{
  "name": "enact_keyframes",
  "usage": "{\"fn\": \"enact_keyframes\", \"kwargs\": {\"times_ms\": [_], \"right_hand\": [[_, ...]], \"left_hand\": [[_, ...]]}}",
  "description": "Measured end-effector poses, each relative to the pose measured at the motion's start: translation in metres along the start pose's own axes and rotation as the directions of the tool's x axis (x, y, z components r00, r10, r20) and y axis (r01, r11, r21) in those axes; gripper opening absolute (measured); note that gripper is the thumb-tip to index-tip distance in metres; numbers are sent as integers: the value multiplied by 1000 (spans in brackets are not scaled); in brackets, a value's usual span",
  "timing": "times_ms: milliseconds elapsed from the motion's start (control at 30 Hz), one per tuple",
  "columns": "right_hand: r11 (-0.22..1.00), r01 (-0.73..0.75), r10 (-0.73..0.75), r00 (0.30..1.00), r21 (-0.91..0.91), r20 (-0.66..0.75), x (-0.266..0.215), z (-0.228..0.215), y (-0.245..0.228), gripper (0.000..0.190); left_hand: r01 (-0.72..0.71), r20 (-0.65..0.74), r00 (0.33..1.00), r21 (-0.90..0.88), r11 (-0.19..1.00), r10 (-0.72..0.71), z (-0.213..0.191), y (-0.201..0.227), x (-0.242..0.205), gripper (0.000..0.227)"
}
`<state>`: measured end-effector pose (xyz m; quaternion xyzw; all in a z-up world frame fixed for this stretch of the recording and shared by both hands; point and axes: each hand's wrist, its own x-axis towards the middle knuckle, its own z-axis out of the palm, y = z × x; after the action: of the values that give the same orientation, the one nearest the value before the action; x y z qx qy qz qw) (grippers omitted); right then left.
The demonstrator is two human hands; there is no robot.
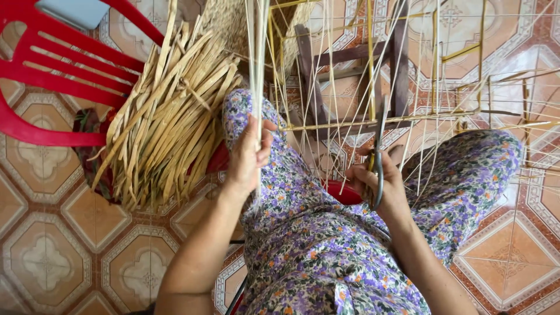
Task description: The person is seen weaving and trimming a basket made of natural fibers, then assembling a metal frame for a lantern.
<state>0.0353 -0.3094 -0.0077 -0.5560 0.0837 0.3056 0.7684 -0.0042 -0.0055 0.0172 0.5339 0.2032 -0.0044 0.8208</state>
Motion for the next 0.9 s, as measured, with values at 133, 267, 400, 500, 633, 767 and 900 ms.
{"fn": "enact_keyframes", "kwargs": {"times_ms": [133, 267, 400, 500, 633, 767, 900], "right_hand": [[964, 205, -228, 965, -171, -128, -10, 0, -20, 31], [926, 355, -372, 917, -130, -143, -15, 1, -34, 30], [926, 364, -373, 921, -98, -113, -14, 16, -50, 33], [915, 365, -385, 918, -176, -99, -7, 17, -46, 38], [852, 425, -471, 877, -307, -94, 11, 5, -33, 40], [871, 368, -419, 903, -326, -100, 23, 4, -35, 36], [936, 187, -238, 960, -299, -144, 33, 8, -29, 32]], "left_hand": [[-100, 62, 992, -124, 987, 108, 32, -19, 14, 29], [-81, 103, 988, -313, 946, 118, 79, -25, 27, 22], [-39, 188, 973, -429, 903, 132, 133, -32, 32, 16], [-127, 222, 951, -359, 924, 217, 165, -38, 25, 16], [-243, 104, 958, -204, 948, 268, 173, -65, 30, 17], [-222, -121, 965, 83, 972, 231, 132, -86, 56, 24], [-347, -81, 803, 741, 574, 590, 109, -101, 73, 27]]}}
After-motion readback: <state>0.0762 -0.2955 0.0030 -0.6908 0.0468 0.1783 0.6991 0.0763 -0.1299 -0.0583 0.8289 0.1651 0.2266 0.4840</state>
